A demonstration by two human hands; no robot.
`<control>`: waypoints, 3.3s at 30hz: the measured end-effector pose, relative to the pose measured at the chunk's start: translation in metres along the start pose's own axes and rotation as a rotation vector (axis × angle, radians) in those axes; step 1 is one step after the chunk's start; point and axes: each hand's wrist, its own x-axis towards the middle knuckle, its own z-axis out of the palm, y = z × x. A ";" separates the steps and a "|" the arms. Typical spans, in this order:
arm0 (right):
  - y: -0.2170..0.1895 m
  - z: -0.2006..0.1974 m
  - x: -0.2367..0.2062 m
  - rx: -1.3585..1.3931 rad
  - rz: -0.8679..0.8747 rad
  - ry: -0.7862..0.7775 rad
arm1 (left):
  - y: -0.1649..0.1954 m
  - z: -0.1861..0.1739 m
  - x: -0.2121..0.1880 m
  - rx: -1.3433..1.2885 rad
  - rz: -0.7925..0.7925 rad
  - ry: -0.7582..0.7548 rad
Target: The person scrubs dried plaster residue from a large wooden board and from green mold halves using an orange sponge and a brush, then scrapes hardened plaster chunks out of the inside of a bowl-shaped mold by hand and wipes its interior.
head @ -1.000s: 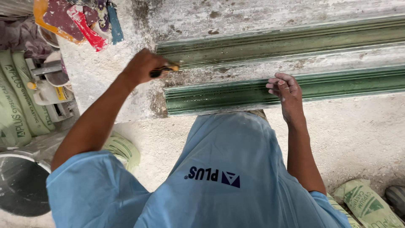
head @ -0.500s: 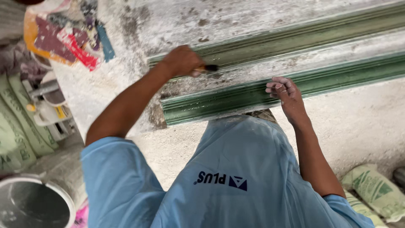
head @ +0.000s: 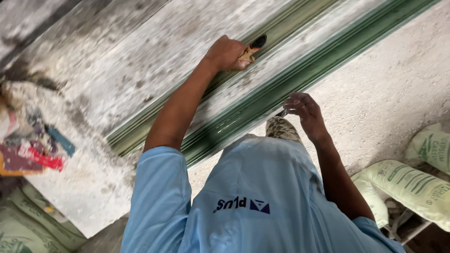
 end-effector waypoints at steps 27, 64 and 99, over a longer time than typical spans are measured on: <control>-0.044 -0.588 0.212 0.096 -0.049 0.191 | 0.124 0.078 0.713 -0.101 0.047 0.199; -0.261 -1.267 0.645 0.117 0.039 0.152 | 0.212 0.176 1.591 0.111 0.134 0.300; -0.164 -0.665 0.541 -0.176 0.146 -0.897 | 0.169 0.126 0.719 0.014 -1.403 0.770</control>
